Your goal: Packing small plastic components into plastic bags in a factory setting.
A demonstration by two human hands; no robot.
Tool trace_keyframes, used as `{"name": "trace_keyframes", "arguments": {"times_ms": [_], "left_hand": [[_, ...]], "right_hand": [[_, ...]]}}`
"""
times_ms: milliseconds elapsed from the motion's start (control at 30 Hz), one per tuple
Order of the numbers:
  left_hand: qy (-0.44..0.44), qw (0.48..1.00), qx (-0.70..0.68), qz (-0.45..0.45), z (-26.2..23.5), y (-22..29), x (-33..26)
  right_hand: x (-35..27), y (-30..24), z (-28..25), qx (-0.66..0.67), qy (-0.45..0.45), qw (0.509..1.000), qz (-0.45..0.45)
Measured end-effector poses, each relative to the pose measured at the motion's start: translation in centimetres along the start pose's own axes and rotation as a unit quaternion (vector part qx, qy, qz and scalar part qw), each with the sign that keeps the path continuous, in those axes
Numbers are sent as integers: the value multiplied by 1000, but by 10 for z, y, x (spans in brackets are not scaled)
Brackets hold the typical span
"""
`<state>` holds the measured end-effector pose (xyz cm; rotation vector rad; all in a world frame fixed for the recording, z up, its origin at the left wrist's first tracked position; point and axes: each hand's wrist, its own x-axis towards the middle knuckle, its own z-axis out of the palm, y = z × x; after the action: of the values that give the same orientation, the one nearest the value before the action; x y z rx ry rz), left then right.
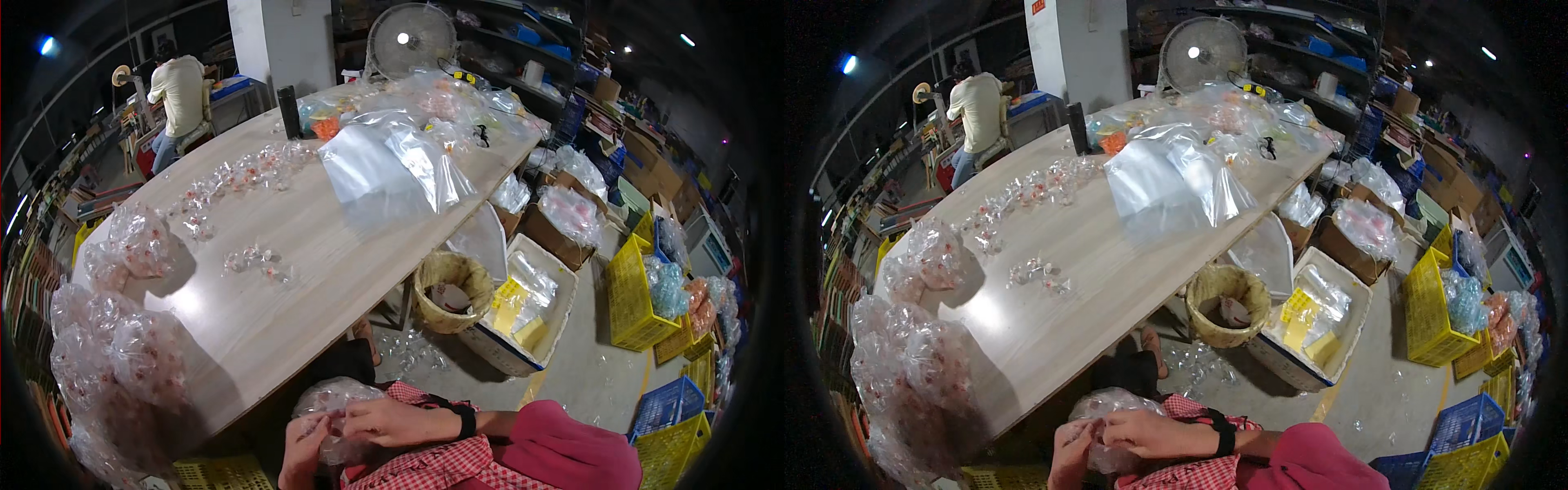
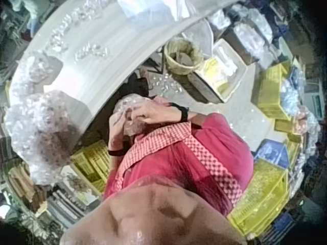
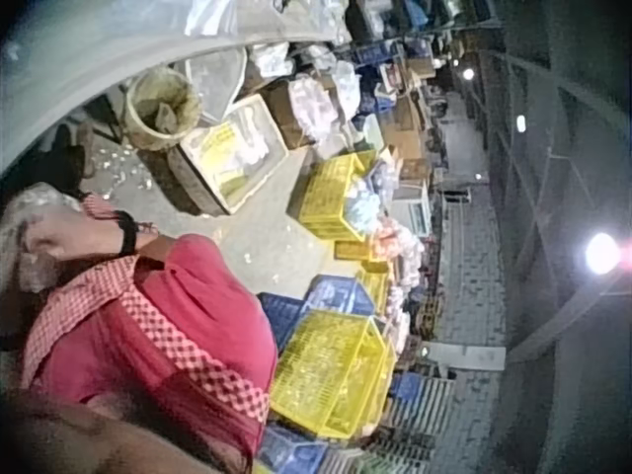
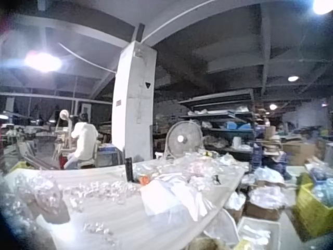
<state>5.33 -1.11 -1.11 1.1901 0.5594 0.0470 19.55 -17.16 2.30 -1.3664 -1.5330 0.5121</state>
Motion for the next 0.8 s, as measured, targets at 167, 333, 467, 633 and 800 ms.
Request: {"name": "trace_keyframes", "arguments": {"times_ms": [167, 333, 467, 633, 800], "left_hand": [[29, 989, -50, 133, -6, -10, 4], [-13, 948, 231, 218, -1, -8, 2], [-87, 850, 394, 337, 11, 5, -6], [-69, 790, 477, 380, 15, 24, -22], [24, 699, 517, 493, 17, 42, -25]], "right_hand": [[-13, 19, 1, 80, -113, 987, 83], [26, 27, 2, 22, 121, 992, -11], [42, 43, 11, 110, 33, 993, 4], [36, 45, 11, 106, -37, 991, 68], [40, 31, 7, 55, -77, 992, 86]]}}
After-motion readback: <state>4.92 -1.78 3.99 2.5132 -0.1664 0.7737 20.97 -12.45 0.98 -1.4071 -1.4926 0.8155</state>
